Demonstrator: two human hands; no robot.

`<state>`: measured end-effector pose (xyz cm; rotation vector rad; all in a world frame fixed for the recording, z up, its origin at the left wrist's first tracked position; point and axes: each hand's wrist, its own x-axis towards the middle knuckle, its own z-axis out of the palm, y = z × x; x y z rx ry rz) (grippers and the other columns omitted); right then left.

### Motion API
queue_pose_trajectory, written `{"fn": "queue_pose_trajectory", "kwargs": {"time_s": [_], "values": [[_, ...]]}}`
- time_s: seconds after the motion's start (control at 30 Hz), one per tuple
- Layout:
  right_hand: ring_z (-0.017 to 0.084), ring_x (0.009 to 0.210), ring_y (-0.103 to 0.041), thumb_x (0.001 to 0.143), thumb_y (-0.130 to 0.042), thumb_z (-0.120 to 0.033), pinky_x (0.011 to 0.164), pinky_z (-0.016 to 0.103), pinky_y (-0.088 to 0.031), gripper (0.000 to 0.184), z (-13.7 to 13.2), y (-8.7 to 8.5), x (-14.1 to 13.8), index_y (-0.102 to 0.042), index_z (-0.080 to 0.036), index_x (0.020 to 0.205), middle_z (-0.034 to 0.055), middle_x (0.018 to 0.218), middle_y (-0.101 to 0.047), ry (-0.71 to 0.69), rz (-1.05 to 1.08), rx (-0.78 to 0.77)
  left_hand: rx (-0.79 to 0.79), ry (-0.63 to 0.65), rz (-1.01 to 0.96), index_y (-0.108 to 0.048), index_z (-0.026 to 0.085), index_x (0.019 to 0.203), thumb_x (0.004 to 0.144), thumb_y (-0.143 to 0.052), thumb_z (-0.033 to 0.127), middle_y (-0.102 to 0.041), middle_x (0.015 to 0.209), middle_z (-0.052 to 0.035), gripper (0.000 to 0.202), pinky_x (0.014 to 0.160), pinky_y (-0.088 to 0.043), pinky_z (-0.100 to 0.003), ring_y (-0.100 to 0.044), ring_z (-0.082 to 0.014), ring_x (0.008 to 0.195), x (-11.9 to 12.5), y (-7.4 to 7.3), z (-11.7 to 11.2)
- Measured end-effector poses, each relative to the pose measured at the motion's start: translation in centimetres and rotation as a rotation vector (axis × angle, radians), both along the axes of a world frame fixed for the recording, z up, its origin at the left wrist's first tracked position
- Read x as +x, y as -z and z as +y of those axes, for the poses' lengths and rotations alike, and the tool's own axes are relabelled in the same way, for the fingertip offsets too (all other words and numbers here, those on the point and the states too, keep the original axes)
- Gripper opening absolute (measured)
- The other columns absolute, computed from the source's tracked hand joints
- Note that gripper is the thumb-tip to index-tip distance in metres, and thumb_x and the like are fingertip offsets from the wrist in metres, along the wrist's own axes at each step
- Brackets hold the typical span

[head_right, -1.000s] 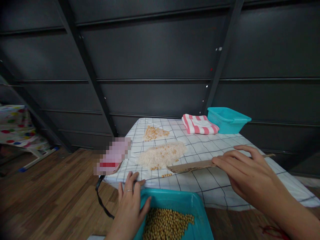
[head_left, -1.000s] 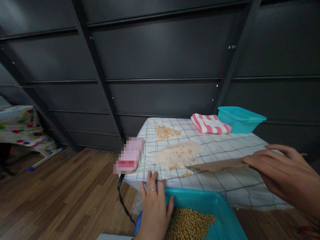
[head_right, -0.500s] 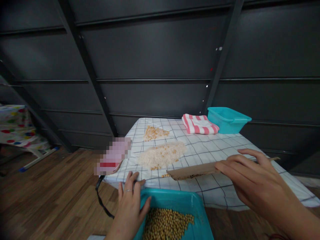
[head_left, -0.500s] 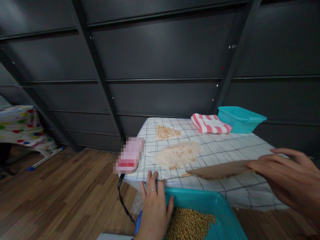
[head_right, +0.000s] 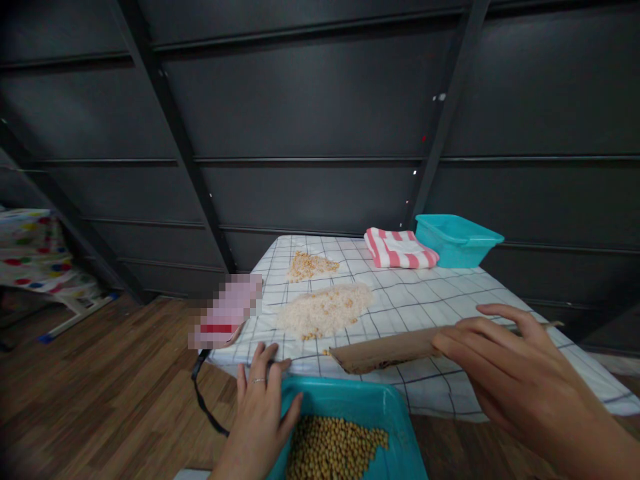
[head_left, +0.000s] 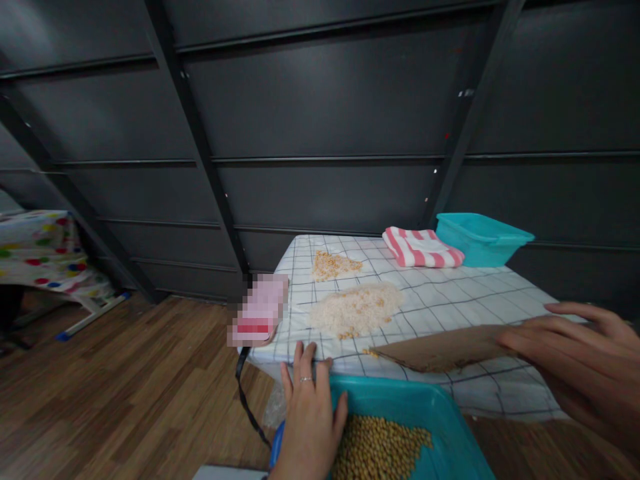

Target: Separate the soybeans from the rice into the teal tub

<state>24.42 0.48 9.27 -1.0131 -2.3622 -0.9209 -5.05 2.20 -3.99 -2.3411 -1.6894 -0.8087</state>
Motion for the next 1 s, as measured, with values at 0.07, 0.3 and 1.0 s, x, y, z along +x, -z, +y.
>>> {"fn": "queue_pose_trajectory", "kwargs": {"time_s": [0.07,0.3,1.0], "values": [[0.016,0.069,-0.057,0.073,-0.034,-0.003,0.079,0.037,-0.039,0.034,-0.1,0.0,-0.1,-0.051,-0.026,0.092,-0.0022,0.074,-0.062,0.01,-0.002,0.004,0.01,0.005,-0.002,-0.045,0.017,0.101,0.074,-0.043,0.019,-0.041,0.121,-0.0174,0.027,0.087,-0.034,-0.066,-0.029,-0.0388,0.121,0.0,-0.1,0.0],[0.015,0.069,-0.056,0.074,-0.033,-0.003,0.081,0.038,-0.037,0.034,-0.3,0.3,-1.0,-0.051,-0.025,0.092,-0.0022,0.074,-0.061,0.01,0.012,-0.016,-0.016,0.007,-0.018,-0.048,0.017,0.101,0.074,-0.043,0.019,-0.042,0.122,-0.0175,0.027,0.088,-0.033,-0.066,-0.029,-0.0385,0.122,0.0,-0.1,0.0],[0.016,0.073,-0.055,0.077,-0.034,-0.012,0.093,0.039,-0.036,0.035,-1.9,2.0,-1.2,-0.058,-0.033,0.091,-0.0039,0.072,-0.06,-0.021,0.039,-0.089,0.012,0.009,-0.044,-0.05,0.016,0.099,0.073,-0.043,0.019,-0.044,0.12,-0.0183,0.027,0.087,-0.033,-0.068,-0.03,-0.0393,0.121,-0.1,0.2,0.1]]}}
